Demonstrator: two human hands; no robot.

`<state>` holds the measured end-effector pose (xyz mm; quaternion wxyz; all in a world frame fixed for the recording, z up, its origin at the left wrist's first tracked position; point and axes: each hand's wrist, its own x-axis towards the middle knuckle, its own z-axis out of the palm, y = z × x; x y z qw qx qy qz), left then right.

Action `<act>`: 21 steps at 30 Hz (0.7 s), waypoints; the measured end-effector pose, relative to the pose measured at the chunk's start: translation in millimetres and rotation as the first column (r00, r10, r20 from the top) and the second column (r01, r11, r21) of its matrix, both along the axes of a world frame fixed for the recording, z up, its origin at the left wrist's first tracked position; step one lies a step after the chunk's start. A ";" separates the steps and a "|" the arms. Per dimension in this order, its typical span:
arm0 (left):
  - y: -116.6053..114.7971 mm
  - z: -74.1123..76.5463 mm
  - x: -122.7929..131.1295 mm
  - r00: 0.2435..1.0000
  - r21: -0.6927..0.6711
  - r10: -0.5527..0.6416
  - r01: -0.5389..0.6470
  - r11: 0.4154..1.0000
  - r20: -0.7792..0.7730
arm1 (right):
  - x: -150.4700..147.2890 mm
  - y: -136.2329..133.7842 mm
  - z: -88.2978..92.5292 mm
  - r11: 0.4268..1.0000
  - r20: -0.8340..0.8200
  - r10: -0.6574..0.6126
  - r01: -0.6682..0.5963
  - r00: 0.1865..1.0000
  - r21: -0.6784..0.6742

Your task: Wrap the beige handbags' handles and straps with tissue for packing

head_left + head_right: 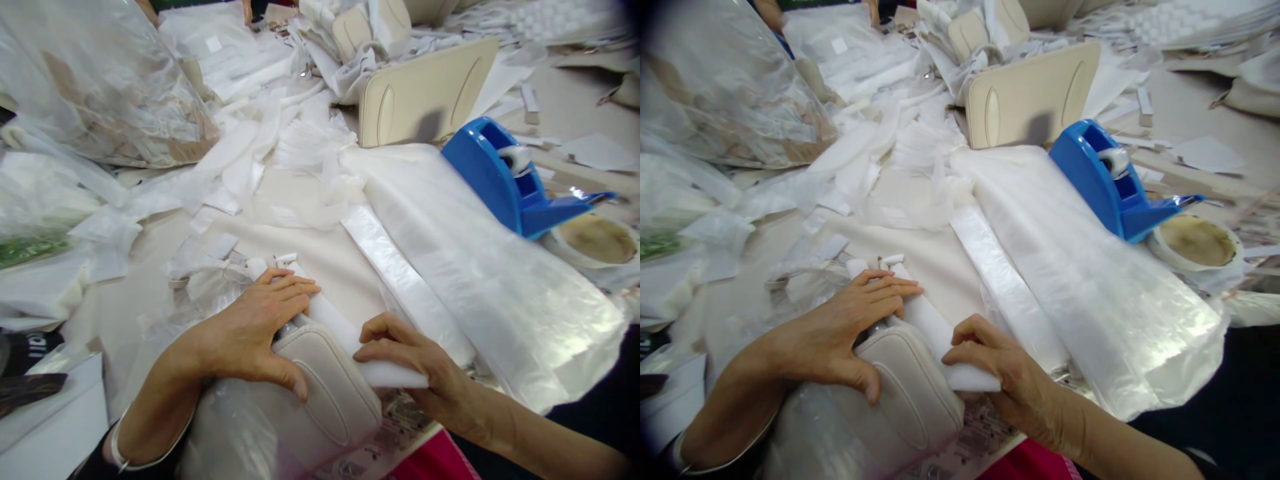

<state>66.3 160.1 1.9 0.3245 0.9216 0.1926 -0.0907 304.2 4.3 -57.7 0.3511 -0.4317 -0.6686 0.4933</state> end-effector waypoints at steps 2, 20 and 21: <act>-0.8 -1.1 -0.4 1.000 0.009 0.003 -0.003 1.000 0.000 | -11.4 5.0 0.6 0.984 -0.019 -0.136 0.132 0.991 -0.120; -9.2 -15.6 -0.4 0.993 0.082 0.072 -0.080 0.993 0.098 | -27.7 26.8 15.8 0.883 0.017 -0.116 0.111 0.993 -0.457; -9.6 -16.3 -0.7 0.992 0.087 0.075 -0.084 0.993 0.102 | -26.6 24.2 14.3 0.865 -0.031 -0.145 0.112 0.989 -0.490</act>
